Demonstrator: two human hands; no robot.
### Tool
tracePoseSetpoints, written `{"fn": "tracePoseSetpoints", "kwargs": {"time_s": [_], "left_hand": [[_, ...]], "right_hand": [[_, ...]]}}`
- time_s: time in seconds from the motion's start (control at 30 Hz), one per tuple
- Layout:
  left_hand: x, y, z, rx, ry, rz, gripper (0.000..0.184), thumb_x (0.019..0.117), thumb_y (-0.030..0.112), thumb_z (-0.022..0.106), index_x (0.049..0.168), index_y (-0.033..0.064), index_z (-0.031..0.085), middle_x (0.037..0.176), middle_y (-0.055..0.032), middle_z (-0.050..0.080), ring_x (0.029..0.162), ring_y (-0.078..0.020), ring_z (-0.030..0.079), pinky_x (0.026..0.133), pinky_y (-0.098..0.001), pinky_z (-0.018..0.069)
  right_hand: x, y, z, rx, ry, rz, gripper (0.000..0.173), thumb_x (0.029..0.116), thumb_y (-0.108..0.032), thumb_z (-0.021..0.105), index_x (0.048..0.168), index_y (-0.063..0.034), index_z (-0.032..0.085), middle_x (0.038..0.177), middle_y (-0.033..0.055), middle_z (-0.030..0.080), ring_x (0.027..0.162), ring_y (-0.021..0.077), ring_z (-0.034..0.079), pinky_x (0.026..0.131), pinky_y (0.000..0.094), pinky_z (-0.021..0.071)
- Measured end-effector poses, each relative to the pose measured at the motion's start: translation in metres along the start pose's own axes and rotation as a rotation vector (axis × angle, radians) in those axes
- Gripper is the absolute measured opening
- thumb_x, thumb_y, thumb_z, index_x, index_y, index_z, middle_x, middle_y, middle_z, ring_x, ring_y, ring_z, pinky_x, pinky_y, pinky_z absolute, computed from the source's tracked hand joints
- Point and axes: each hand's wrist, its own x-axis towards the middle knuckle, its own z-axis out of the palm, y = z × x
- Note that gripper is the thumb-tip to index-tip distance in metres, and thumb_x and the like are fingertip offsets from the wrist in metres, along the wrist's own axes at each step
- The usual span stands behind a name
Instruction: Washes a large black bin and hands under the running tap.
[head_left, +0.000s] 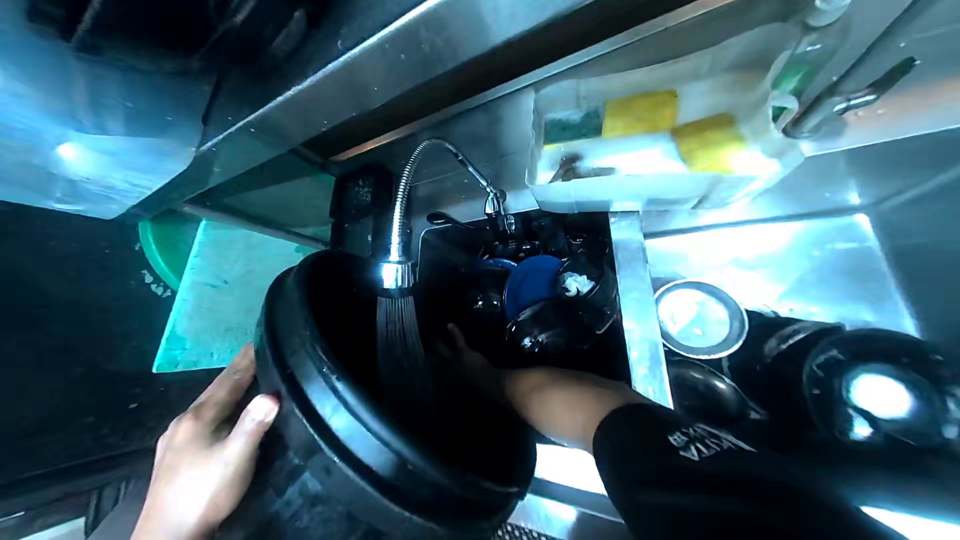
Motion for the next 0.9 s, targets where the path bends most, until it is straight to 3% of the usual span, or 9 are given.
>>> {"fn": "tracePoseSetpoints", "kwargs": {"time_s": [0.13,0.3,0.4,0.5,0.63,0.8,0.9], "left_hand": [[-0.007,-0.013,-0.003,-0.048,0.01,0.023,0.112,0.0785,0.097,0.031,0.144,0.01,0.059,0.142,-0.0137,0.062,0.132,-0.0203,0.059,0.11,-0.0498,0.0463],[-0.015,-0.02,-0.008,-0.082,0.009,0.03,0.111,0.0809,0.095,0.033,0.145,0.0082,0.057,0.144,-0.0135,0.06,0.133,-0.0167,0.057,0.112,-0.0434,0.0459],[-0.019,-0.023,-0.01,-0.098,0.017,0.038,0.107,0.0819,0.094,0.035,0.144,0.01,0.058,0.143,-0.0113,0.062,0.131,-0.0139,0.06,0.111,-0.0414,0.0479],[-0.023,-0.027,-0.011,-0.121,0.027,0.029,0.109,0.0812,0.094,0.036,0.143,0.0074,0.059,0.14,-0.0127,0.063,0.128,-0.013,0.062,0.109,-0.0393,0.0499],[-0.032,-0.038,-0.016,-0.18,0.043,0.065,0.105,0.0856,0.09,0.037,0.139,0.0029,0.06,0.139,-0.0131,0.064,0.126,-0.0111,0.062,0.108,-0.0355,0.0501],[-0.044,-0.052,-0.02,-0.273,0.063,0.06,0.099,0.0884,0.085,0.043,0.135,-0.0011,0.061,0.135,-0.0116,0.065,0.123,-0.0067,0.062,0.106,-0.0307,0.0506],[-0.044,-0.054,-0.018,-0.279,0.083,0.076,0.096,0.0903,0.083,0.042,0.134,-0.0001,0.062,0.136,-0.0116,0.065,0.125,-0.0083,0.061,0.107,-0.0317,0.0499]], "right_hand": [[-0.009,0.014,-0.016,0.004,-0.017,-0.01,0.043,0.0989,-0.018,0.064,0.142,-0.015,0.059,0.152,0.0172,0.049,0.147,0.0427,0.035,0.116,0.078,0.0167],[-0.003,0.016,-0.005,-0.004,-0.042,0.063,0.056,0.0944,-0.022,0.07,0.148,-0.0153,0.055,0.161,0.0165,0.039,0.154,0.0402,0.022,0.119,0.0778,0.0068],[0.004,0.022,-0.006,-0.095,-0.122,0.101,0.055,0.0988,-0.025,0.063,0.151,-0.0128,0.051,0.166,0.0173,0.03,0.157,0.0421,0.01,0.119,0.0778,0.0044],[0.004,0.032,-0.019,-0.087,-0.167,0.207,0.058,0.0969,-0.035,0.066,0.147,-0.0094,0.055,0.166,0.0179,0.03,0.157,0.0448,0.006,0.118,0.0791,0.0052],[-0.001,0.048,-0.026,0.02,-0.203,0.386,0.07,0.0968,-0.051,0.059,0.151,-0.0068,0.05,0.165,0.0257,0.027,0.157,0.0466,0.008,0.123,0.0717,0.0021],[-0.013,0.05,-0.02,-0.085,-0.294,0.377,0.051,0.1004,-0.031,0.057,0.144,-0.0051,0.059,0.171,0.0189,0.015,0.16,0.0362,-0.001,0.126,0.064,-0.0036],[-0.024,0.043,-0.013,-0.065,-0.229,0.353,0.042,0.0977,-0.024,0.061,0.135,-0.0039,0.066,0.167,0.0161,0.03,0.159,0.0336,0.009,0.127,0.0646,0.0007]]}}
